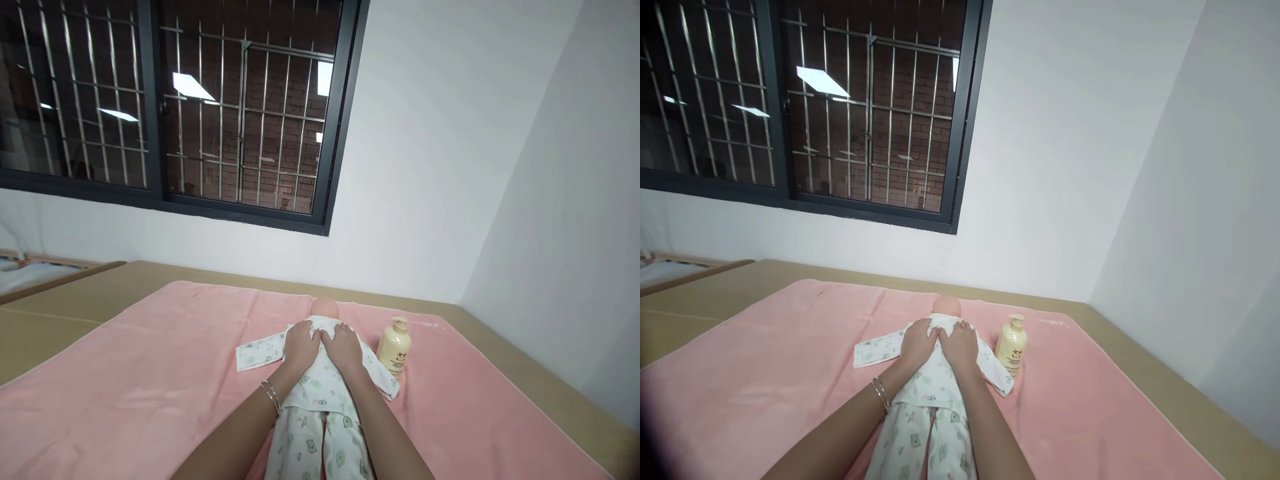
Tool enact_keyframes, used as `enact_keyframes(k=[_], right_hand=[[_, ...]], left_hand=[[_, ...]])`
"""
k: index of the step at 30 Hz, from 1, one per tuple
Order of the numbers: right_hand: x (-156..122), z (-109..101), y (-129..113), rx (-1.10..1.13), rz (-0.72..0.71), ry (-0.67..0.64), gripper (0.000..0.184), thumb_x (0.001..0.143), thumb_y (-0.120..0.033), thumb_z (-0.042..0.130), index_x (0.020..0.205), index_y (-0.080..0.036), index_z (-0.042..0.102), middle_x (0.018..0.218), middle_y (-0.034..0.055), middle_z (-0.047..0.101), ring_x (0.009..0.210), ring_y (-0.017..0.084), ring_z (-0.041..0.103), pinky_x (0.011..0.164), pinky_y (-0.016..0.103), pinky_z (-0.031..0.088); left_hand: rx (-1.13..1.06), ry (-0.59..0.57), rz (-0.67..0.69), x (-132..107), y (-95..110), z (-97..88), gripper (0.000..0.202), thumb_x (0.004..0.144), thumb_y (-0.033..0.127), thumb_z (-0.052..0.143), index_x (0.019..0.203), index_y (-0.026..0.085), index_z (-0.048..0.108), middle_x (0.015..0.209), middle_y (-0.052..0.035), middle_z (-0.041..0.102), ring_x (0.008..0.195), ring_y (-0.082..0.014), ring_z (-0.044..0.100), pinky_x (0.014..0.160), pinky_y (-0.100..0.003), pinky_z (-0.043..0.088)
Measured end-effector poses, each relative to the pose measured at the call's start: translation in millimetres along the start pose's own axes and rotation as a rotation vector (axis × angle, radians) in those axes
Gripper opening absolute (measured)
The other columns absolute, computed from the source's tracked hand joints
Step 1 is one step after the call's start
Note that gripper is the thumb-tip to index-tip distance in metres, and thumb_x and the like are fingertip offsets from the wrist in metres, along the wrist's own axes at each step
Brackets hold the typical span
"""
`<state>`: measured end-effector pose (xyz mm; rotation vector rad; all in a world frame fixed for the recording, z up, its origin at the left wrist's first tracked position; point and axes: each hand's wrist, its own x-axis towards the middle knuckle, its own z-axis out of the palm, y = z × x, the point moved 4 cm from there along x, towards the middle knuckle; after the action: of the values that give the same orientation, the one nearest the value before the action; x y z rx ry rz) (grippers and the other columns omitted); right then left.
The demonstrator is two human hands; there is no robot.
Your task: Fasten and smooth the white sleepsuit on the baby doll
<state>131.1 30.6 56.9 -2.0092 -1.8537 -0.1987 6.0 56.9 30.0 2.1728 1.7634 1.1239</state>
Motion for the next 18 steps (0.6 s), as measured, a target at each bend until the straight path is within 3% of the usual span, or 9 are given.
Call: enact_keyframes(k=[3,6,12,18], right_hand=[[5,3,7,0.045,-0.054,-0.035,0.047,0.094,-0.045,0.043,0.117,-0.009,0.063,0.126,0.018,0.059,0.12,0.027,0.051,0.099,0.034,0.035],[5,1,5,0.079,-0.092,-0.056,0.039,0.095,-0.04,0.042,0.114,-0.014,0.065,0.122,0.0138,0.062,0.115,0.023,0.055,0.095,0.03,0.037],[-3,-6,-1,-0.007,0.116,-0.038,0.045,0.093,-0.048,0.042,0.096,-0.014,0.071,0.094,0.0178,0.069,0.095,0.029,0.065,0.079,0.032,0.043],[-10,-13,-7,-0.046,0.182,0.006,0.051,0.092,-0.053,0.041,0.094,-0.012,0.071,0.088,0.0195,0.069,0.089,0.03,0.066,0.073,0.033,0.044]], left_hand=[[-0.001,-0.041,0.022,2,1,0.3,0.03,0.091,0.03,0.044,0.112,0.018,0.061,0.115,-0.0098,0.066,0.111,-0.0239,0.056,0.096,-0.035,0.036],[0.004,-0.063,0.055,2,2,0.4,0.026,0.091,0.028,0.043,0.106,0.019,0.063,0.112,-0.0081,0.067,0.111,-0.0229,0.056,0.097,-0.035,0.035],[0.07,0.021,0.06,-1,4,-0.9,0.02,0.092,0.025,0.043,0.087,0.019,0.062,0.096,-0.0089,0.066,0.099,-0.0237,0.058,0.088,-0.035,0.038],[0.062,0.011,-0.005,-3,3,-4.9,0.023,0.091,0.03,0.044,0.095,0.018,0.063,0.101,-0.0096,0.066,0.102,-0.025,0.057,0.09,-0.037,0.038]])
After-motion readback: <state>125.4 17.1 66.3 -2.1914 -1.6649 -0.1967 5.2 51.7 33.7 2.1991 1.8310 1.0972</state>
